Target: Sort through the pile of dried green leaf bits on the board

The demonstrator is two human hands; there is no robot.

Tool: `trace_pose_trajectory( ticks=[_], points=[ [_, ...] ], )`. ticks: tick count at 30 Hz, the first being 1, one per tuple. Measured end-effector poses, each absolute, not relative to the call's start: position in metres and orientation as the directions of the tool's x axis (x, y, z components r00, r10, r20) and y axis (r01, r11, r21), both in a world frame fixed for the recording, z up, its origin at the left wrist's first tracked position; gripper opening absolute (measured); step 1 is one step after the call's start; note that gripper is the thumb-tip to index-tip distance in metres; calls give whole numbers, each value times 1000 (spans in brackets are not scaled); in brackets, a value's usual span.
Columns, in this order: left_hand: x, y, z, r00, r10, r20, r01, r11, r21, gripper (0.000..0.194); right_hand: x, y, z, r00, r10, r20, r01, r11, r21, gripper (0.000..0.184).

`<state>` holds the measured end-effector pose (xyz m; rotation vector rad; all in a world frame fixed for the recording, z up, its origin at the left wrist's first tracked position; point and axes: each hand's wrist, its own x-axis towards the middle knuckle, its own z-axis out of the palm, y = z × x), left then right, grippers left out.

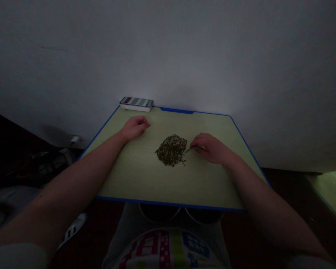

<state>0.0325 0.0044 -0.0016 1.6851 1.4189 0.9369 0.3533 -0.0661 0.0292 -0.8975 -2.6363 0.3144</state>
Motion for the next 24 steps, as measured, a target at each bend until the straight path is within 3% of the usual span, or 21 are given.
trace_pose_trajectory(
  ticks=[7,24],
  points=[
    [31,6,-4,126,987,103,479,-152,864,22,349,-63,27,-757,618,213,566,783,-258,21],
    [31,6,-4,128,988,83,453,-133,881,22,348,-73,33,-773,623,120,559,759,-335,24]
  ],
)
